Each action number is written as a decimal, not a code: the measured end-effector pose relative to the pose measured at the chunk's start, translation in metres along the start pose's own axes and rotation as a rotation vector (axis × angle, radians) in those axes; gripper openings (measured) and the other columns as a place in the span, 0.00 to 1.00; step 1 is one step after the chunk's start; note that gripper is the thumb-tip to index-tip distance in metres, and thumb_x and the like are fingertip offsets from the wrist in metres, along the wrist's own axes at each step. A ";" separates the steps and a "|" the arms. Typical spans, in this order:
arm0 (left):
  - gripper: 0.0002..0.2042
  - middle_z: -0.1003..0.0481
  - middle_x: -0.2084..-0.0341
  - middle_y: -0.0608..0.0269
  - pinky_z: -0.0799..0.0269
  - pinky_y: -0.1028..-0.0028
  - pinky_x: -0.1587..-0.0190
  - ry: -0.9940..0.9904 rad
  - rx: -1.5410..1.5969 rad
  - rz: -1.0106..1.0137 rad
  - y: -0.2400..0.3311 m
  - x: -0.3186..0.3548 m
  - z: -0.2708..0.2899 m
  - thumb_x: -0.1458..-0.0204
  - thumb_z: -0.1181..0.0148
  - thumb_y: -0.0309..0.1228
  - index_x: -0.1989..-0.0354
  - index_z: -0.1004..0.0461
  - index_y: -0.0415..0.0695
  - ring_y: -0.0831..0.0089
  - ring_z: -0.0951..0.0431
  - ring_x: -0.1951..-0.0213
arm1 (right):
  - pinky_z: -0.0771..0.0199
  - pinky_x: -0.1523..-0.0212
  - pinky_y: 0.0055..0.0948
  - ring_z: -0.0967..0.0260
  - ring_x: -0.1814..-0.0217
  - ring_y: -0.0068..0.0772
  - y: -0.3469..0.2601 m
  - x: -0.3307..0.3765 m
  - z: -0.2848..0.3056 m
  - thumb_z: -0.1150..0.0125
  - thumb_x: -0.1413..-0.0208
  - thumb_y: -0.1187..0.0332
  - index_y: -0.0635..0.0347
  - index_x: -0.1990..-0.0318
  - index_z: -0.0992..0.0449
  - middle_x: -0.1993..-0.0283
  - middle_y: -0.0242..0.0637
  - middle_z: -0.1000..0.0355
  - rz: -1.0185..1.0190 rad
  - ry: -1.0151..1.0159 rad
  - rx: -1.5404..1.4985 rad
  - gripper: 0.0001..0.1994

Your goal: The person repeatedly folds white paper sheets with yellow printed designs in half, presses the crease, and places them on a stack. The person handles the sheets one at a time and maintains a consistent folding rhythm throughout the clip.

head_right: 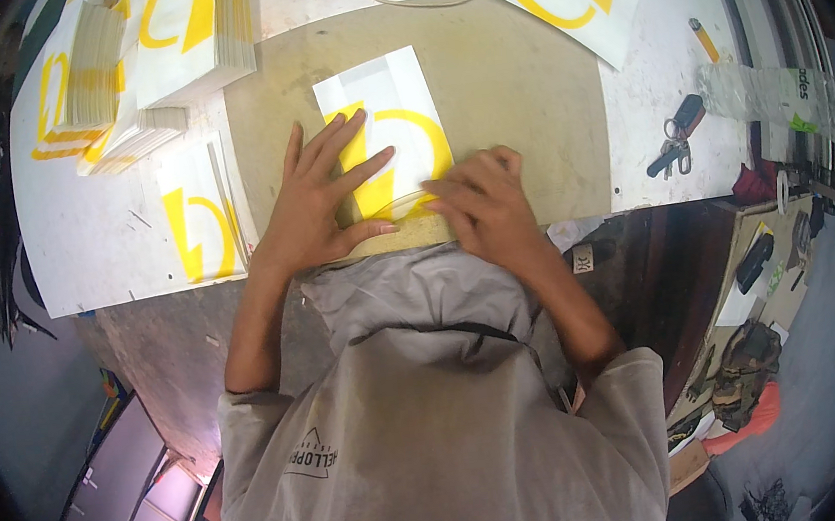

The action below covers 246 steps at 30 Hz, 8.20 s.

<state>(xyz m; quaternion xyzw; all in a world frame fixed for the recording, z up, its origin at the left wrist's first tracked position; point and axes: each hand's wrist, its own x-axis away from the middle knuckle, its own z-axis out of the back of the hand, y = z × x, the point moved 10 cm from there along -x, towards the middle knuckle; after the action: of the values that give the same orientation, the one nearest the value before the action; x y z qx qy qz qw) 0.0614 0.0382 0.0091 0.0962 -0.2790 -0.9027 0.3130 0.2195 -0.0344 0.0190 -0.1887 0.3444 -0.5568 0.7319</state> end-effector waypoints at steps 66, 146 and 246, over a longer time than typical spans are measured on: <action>0.24 0.42 0.26 0.54 0.56 0.43 0.25 -0.080 -0.116 -0.111 0.016 -0.017 -0.014 0.38 0.40 0.34 0.34 0.26 0.70 0.53 0.43 0.26 | 0.31 0.53 0.41 0.28 0.56 0.42 -0.021 0.057 -0.004 0.28 0.45 0.73 0.58 0.48 0.17 0.58 0.40 0.25 -0.255 0.220 0.228 0.16; 0.21 0.23 0.51 0.53 0.37 0.45 0.33 0.371 -0.401 0.387 -0.037 0.179 0.092 0.55 0.36 0.20 0.49 0.21 0.44 0.52 0.24 0.46 | 0.39 0.28 0.55 0.29 0.32 0.51 0.153 -0.067 0.133 0.32 0.37 0.62 0.62 0.43 0.21 0.37 0.51 0.24 -0.211 0.108 0.552 0.19; 0.32 0.21 0.45 0.50 0.26 0.62 0.44 0.937 -0.137 0.166 0.005 0.047 0.045 0.46 0.27 0.24 0.31 0.33 0.42 0.62 0.20 0.45 | 0.21 0.59 0.21 0.19 0.59 0.23 0.082 -0.028 -0.005 0.28 0.42 0.80 0.67 0.33 0.37 0.58 0.43 0.17 -0.751 0.072 -0.758 0.32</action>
<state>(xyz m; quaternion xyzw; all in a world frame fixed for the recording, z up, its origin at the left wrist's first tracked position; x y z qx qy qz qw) 0.0117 0.0260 0.0486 0.4494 -0.0544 -0.7503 0.4819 0.2682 0.0177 -0.0310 -0.5307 0.4550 -0.6234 0.3503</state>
